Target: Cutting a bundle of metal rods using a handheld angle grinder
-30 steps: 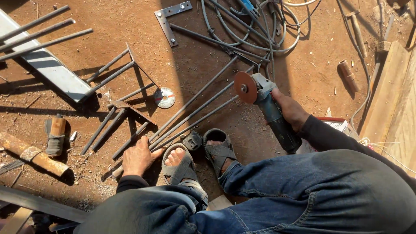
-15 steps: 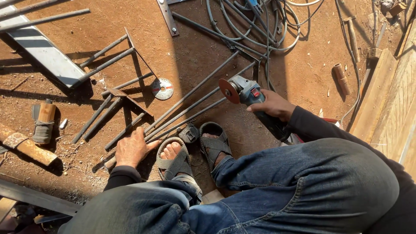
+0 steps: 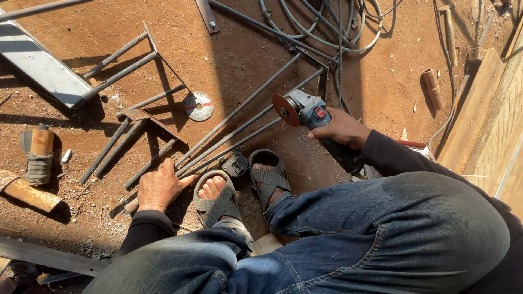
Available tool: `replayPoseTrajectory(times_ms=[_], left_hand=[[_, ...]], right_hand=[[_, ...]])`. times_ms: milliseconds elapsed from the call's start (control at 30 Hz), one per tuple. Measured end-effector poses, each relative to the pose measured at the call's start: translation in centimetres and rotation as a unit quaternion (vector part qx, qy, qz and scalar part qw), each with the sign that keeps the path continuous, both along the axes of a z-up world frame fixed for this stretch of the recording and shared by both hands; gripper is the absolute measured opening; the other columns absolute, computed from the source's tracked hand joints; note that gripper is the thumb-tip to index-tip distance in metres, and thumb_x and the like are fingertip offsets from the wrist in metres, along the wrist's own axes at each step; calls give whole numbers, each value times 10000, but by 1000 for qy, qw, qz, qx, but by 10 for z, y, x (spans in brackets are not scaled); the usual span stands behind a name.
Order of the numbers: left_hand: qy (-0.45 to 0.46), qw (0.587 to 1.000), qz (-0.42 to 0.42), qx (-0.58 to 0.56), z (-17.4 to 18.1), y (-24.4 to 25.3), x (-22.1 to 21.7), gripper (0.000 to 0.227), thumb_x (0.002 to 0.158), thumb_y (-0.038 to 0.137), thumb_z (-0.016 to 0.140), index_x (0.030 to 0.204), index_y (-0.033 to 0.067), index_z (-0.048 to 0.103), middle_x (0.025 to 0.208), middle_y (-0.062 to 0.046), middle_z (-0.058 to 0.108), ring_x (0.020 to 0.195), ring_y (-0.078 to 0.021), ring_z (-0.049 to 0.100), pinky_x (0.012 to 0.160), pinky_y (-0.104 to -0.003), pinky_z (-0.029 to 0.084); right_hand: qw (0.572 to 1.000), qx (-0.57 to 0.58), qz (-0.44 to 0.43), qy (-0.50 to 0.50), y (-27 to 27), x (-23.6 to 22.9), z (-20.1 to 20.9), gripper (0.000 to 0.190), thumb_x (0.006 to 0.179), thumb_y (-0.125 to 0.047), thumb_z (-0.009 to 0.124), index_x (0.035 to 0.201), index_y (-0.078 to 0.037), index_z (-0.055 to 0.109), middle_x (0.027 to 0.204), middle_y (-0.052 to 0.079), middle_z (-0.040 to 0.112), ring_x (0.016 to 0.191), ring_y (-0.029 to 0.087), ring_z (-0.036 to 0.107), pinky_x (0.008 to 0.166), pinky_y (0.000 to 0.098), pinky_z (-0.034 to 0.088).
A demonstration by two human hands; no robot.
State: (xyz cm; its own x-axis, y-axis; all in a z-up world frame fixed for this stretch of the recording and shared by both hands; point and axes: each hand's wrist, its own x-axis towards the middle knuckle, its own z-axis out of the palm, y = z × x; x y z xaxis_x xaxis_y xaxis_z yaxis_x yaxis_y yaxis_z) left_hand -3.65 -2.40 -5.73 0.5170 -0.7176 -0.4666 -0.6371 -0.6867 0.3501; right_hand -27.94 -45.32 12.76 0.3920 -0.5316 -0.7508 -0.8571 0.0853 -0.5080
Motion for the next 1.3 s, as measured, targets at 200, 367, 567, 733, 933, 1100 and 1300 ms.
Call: replayPoseTrajectory(times_ms=[200, 367, 567, 733, 933, 1100, 1300], left_hand=[[31, 999, 3, 12, 20, -6, 3, 698, 805, 756, 650, 1033, 102, 565, 1030, -186, 763, 846, -472, 760, 842, -547, 582], [18, 1000, -7, 24, -16, 5, -2, 663, 782, 753, 656, 1050, 159, 531, 1019, -142, 756, 833, -447, 764, 829, -532, 585], [51, 998, 3, 22, 20, -5, 4, 670, 819, 729, 653, 1047, 108, 545, 1054, -193, 760, 878, -467, 761, 864, -541, 576], [61, 998, -4, 20, 25, -8, 7, 680, 847, 734, 643, 1082, 108, 523, 1078, -202, 756, 898, -465, 760, 876, -540, 569], [65, 997, -10, 29, 29, -11, 7, 701, 860, 749, 619, 1130, 120, 468, 1083, -202, 751, 914, -464, 759, 889, -551, 563], [46, 998, -20, 30, 22, -9, 5, 704, 841, 769, 608, 1123, 140, 463, 1051, -175, 756, 894, -449, 762, 876, -532, 567], [34, 999, -19, 19, 25, -10, 4, 692, 841, 753, 613, 1117, 134, 474, 1016, -178, 760, 876, -446, 765, 863, -536, 569]], right_hand=[[1000, -6, 10, 9, 2, 8, 6, 442, 624, -98, 935, 904, -45, 596, 657, 147, 648, 562, 263, 701, 527, 349, 568], [1000, -6, 4, 5, 2, 5, -5, 450, 624, -99, 944, 904, -44, 596, 669, 149, 649, 569, 270, 704, 539, 354, 574], [1000, -12, 3, 23, 7, 11, 2, 453, 625, -100, 947, 910, -39, 601, 679, 156, 651, 582, 275, 705, 554, 359, 572], [998, -36, 29, 46, 4, 12, 2, 438, 637, -118, 949, 916, -33, 622, 688, 168, 655, 588, 281, 706, 562, 358, 571], [997, -33, 23, 59, 17, 26, 14, 440, 618, -99, 948, 908, -37, 623, 689, 161, 662, 588, 274, 708, 557, 364, 572], [982, -90, 105, 129, -1, 14, -6, 502, 604, -275, 971, 938, -62, 664, 750, 166, 666, 716, 304, 690, 691, 423, 533], [980, -94, 101, 146, 14, 25, 3, 506, 583, -322, 984, 902, -89, 667, 744, 132, 678, 712, 266, 676, 697, 377, 526]])
